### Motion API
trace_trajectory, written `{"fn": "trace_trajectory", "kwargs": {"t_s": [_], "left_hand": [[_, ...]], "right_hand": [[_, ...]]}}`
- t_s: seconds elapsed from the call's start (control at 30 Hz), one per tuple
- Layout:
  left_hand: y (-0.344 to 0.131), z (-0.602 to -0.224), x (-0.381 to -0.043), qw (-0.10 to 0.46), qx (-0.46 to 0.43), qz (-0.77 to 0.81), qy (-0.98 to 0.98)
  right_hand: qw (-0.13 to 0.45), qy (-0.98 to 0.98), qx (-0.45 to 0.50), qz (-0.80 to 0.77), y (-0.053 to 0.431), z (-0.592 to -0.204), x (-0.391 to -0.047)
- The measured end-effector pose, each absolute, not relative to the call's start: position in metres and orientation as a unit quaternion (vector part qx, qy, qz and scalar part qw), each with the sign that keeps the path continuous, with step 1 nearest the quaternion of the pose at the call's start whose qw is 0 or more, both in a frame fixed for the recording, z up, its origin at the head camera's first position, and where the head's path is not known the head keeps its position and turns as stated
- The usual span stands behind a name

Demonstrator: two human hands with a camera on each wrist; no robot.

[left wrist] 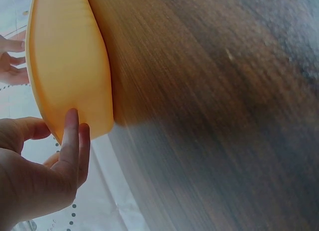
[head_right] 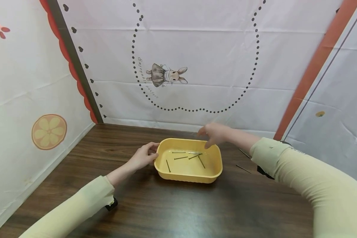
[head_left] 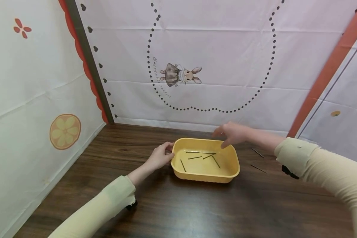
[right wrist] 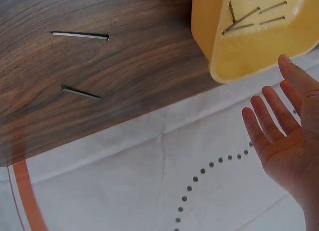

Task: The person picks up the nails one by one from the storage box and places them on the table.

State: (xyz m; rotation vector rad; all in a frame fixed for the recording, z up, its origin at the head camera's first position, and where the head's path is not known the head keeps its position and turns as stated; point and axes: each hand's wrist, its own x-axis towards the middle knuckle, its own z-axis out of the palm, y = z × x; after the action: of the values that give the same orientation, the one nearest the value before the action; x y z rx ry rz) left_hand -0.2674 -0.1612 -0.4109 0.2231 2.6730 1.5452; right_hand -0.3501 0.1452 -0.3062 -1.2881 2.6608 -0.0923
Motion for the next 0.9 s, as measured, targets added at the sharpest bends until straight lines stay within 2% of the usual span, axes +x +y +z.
{"fn": "trace_trajectory", "kwargs": {"t_s": [0.37, 0.9], "left_hand": [[-0.161, -0.411, -0.268, 0.022, 0.068, 0.496, 0.865], [-0.161, -0.412, -0.268, 0.022, 0.072, 0.492, 0.867]], "right_hand": [[0.105, 0.861, -0.497, -0.013, 0.123, -0.324, -0.349], [0.151, 0.841, -0.519, 0.028, 0.100, -0.347, -0.354]]}}
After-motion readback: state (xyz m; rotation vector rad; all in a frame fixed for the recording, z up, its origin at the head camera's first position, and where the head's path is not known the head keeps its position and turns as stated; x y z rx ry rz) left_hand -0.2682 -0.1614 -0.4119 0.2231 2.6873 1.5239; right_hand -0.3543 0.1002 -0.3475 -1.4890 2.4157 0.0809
